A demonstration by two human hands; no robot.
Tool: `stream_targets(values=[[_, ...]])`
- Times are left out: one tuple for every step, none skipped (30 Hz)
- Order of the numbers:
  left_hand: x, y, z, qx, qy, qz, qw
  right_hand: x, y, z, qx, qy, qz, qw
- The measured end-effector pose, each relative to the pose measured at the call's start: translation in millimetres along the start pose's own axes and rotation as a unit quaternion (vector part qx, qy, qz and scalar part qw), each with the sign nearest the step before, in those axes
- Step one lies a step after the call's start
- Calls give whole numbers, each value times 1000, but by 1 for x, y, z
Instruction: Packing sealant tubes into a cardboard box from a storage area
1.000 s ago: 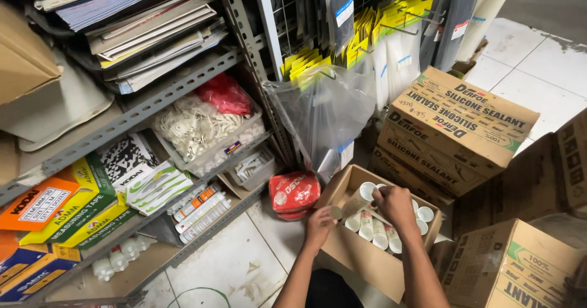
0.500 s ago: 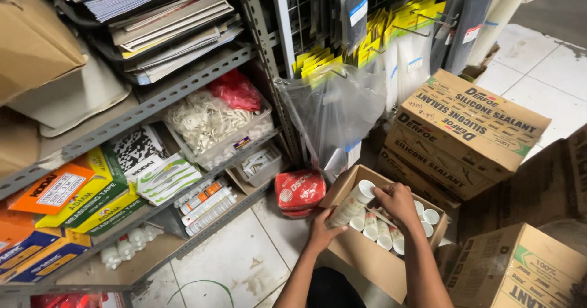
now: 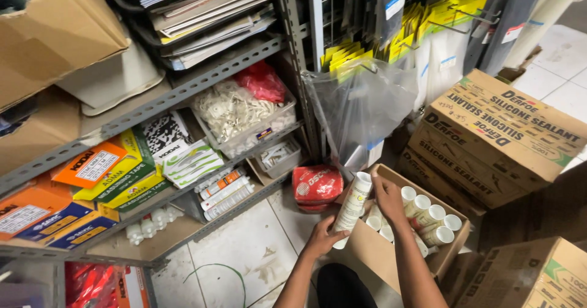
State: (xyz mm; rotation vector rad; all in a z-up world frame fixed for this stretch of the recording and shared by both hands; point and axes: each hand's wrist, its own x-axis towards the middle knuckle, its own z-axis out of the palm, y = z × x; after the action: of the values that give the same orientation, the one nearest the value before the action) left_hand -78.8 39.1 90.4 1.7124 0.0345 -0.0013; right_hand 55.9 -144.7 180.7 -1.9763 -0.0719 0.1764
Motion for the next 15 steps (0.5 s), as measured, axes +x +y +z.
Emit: stream_targets(values=[[-1,-1,-2,-7,-6,-16,1000,0,3,6,23,-2,-16,1000],[-2,-3,-2,-15,-13,-32,999,0,7,11,46,-3,-33,998],[-3,-6,-3,-15,-11,-32,999,1,11,15,46,-5,-34,998],[-4,-10,-3,-18,-11,-40,999,1,14,19,48,-10,-47,998],[-4,-14,-4,-20,-12,-48,999,0,18,23,49,-15,-61,997],[-6,-11,-4,-21,-10,-49,999,-3,13,26,48,-17,-61,997],[-7,-9,-4,-56,-10,-51,997,-7,9,30,56,-26,-53,997],[-7,-7,-5,-91,-8,-52,994,-9,3,33,64,-35,-47,996],[-8,0,-7,-92,-5,-51,994,-9,4,37,63,-37,-48,996],[-10,7,-8,-80,10,-45,996,-10,5,41,74,-55,-35,995],[-12,13,-10,-68,25,-39,997,-11,6,44,85,-73,-22,993],[-12,13,-11,-69,26,-40,996,-13,6,48,84,-75,-21,993],[-12,13,-12,-97,30,-47,994,-16,6,53,98,-86,-14,991],[-12,12,-14,-124,34,-53,990,-17,5,57,112,-98,-8,989],[-13,14,-14,-125,36,-52,990,-18,3,60,111,-100,-9,989]])
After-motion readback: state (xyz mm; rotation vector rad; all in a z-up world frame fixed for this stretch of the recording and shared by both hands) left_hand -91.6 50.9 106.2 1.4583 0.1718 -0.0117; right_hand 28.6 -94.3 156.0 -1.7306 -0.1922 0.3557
